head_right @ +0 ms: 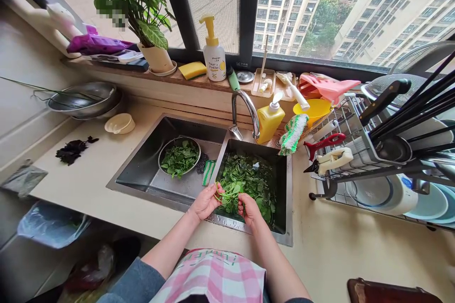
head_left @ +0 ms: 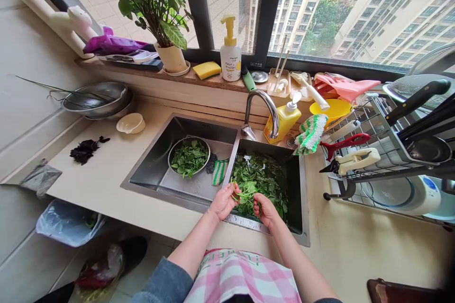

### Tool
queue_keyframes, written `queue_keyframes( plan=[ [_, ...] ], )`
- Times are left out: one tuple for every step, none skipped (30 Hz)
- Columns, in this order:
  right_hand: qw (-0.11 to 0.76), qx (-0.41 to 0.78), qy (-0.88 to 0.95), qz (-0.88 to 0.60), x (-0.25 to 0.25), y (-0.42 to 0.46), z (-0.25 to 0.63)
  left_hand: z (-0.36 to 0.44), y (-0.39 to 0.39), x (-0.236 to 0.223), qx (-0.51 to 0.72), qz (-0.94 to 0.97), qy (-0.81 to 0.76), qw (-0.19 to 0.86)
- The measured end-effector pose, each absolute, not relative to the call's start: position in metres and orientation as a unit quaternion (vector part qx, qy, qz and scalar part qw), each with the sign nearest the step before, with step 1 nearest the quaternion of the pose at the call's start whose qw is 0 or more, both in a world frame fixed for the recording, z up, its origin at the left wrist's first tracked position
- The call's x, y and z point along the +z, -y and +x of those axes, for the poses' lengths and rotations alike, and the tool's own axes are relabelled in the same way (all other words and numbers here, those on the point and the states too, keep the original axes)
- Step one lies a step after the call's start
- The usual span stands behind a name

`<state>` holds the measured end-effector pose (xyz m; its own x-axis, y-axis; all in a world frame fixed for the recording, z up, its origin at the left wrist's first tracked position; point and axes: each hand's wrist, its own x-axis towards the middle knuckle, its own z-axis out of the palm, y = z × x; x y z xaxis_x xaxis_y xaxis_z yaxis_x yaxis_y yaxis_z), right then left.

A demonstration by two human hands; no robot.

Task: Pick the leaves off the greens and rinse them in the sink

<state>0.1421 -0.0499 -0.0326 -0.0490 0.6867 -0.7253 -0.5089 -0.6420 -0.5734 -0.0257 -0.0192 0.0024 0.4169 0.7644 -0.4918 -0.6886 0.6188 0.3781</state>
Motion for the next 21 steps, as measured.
queue_keyframes(
  plan=[
    [0.422,0.705,0.073,-0.565,-0.034,0.05,0.145,-0.025,0.019,0.005,0.44,0.078,-0.334,0.83],
    [0.43,0.691,0.067,-0.578,-0.036,0.051,0.148,-0.025,0.018,0.008,0.449,0.093,-0.345,0.819],
    [0.438,0.675,0.065,-0.59,-0.038,0.051,0.152,-0.026,0.016,0.011,0.46,0.103,-0.355,0.807],
    [0.446,0.658,0.069,-0.603,-0.039,0.051,0.156,-0.027,0.014,0.014,0.472,0.108,-0.362,0.796],
    [0.454,0.64,0.078,-0.615,-0.04,0.052,0.162,-0.028,0.011,0.016,0.486,0.11,-0.364,0.787],
    [0.458,0.623,0.094,-0.627,-0.041,0.053,0.168,-0.029,0.008,0.017,0.499,0.111,-0.364,0.778],
    [0.459,0.605,0.118,-0.64,-0.041,0.054,0.174,-0.029,0.005,0.018,0.512,0.11,-0.365,0.77],
    [0.458,0.585,0.146,-0.653,-0.04,0.055,0.179,-0.03,0.002,0.018,0.525,0.109,-0.367,0.76],
    [0.454,0.565,0.178,-0.665,-0.039,0.056,0.184,-0.029,-0.001,0.017,0.538,0.106,-0.374,0.748],
    [0.45,0.545,0.214,-0.674,-0.038,0.057,0.187,-0.027,-0.003,0.014,0.545,0.101,-0.386,0.737],
    [0.445,0.521,0.256,-0.682,-0.035,0.058,0.189,-0.024,-0.005,0.011,0.546,0.098,-0.404,0.727],
    [0.439,0.495,0.303,-0.686,-0.032,0.059,0.19,-0.02,-0.005,0.008,0.54,0.097,-0.422,0.722],
    [0.43,0.469,0.353,-0.685,-0.029,0.059,0.188,-0.016,-0.004,0.004,0.528,0.101,-0.438,0.721],
    [0.419,0.446,0.402,-0.681,-0.026,0.06,0.185,-0.01,-0.002,0.0,0.509,0.11,-0.452,0.724],
    [0.404,0.428,0.446,-0.674,-0.023,0.061,0.18,-0.005,0.001,-0.004,0.485,0.126,-0.462,0.732],
    [0.388,0.417,0.482,-0.666,-0.02,0.061,0.174,0.0,0.005,-0.008,0.457,0.147,-0.467,0.742],
    [0.372,0.413,0.509,-0.657,-0.018,0.062,0.167,0.005,0.009,-0.011,0.428,0.171,-0.468,0.754],
    [0.358,0.415,0.531,-0.646,-0.016,0.063,0.16,0.009,0.013,-0.014,0.401,0.196,-0.468,0.763],
    [0.349,0.419,0.546,-0.636,-0.014,0.063,0.153,0.012,0.018,-0.016,0.377,0.222,-0.468,0.767],
    [0.346,0.424,0.554,-0.627,-0.013,0.064,0.146,0.014,0.021,-0.018,0.359,0.246,-0.47,0.768],
    [0.348,0.431,0.555,-0.621,-0.012,0.065,0.14,0.015,0.024,-0.019,0.346,0.265,-0.475,0.765]
  ],
)
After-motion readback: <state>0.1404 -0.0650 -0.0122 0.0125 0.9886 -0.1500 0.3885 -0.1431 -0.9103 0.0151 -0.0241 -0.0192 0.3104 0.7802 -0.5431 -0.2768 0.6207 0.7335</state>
